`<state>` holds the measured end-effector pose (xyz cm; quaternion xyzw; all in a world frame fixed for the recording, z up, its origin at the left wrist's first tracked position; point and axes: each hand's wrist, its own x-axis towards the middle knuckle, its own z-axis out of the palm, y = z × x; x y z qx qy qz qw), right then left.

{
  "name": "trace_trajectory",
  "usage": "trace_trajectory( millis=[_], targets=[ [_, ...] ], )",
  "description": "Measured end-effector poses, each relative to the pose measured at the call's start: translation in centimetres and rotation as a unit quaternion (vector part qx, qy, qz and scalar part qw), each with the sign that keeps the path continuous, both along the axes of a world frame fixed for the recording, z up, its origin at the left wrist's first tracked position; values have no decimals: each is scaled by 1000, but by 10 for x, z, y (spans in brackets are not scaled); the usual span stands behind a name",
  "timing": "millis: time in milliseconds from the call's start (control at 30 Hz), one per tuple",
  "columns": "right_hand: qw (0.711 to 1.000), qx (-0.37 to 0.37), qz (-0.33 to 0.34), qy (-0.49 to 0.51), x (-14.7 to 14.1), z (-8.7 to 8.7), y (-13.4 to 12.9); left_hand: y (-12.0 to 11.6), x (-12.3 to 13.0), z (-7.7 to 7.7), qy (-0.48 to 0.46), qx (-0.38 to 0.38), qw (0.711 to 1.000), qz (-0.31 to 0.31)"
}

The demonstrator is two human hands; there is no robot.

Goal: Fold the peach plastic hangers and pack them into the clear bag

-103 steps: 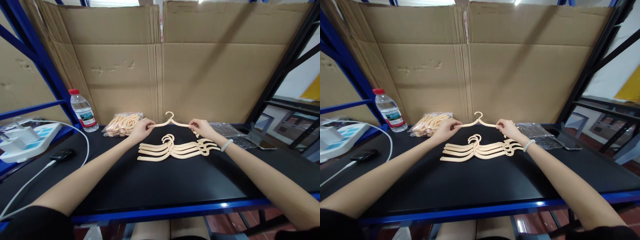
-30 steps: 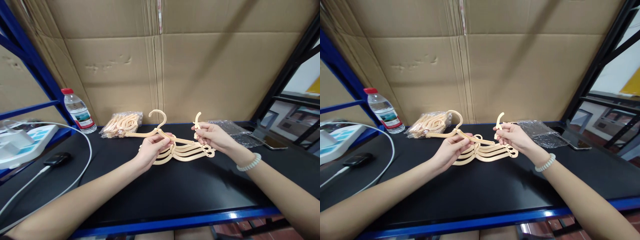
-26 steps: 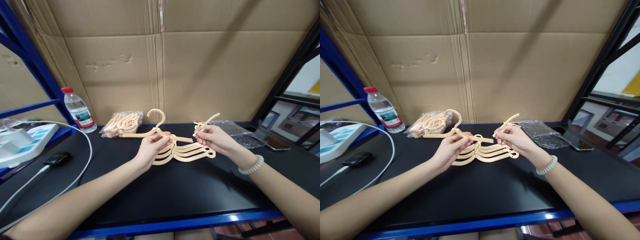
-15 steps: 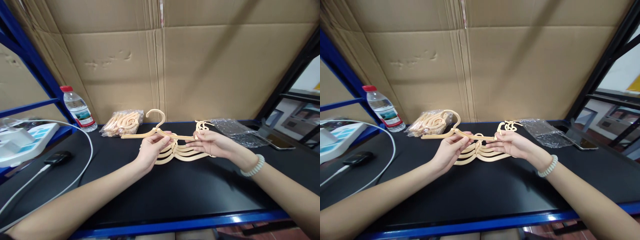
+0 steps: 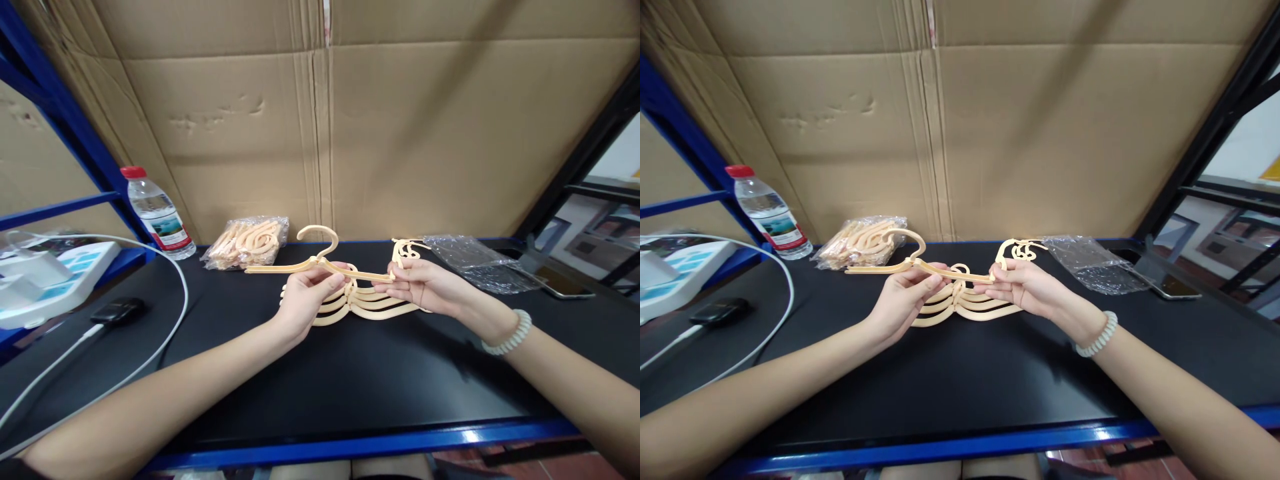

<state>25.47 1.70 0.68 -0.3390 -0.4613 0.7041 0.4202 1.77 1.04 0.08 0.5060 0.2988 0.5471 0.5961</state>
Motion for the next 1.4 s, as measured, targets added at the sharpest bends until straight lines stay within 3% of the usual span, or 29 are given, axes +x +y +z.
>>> trace_trajectory(
  millis=[467,733,1400],
  targets=[
    [995,30,-90,-26,-12,11,-13,-1,1,-7,0,16,1000,-8],
    [989,56,-133,-32,-17,6,-13,-1,1,-9,-5,-2,1000,-7],
    [976,112,-184,6,-28,0,-18,-11,8,1,-42,-62,995,70]
  ],
)
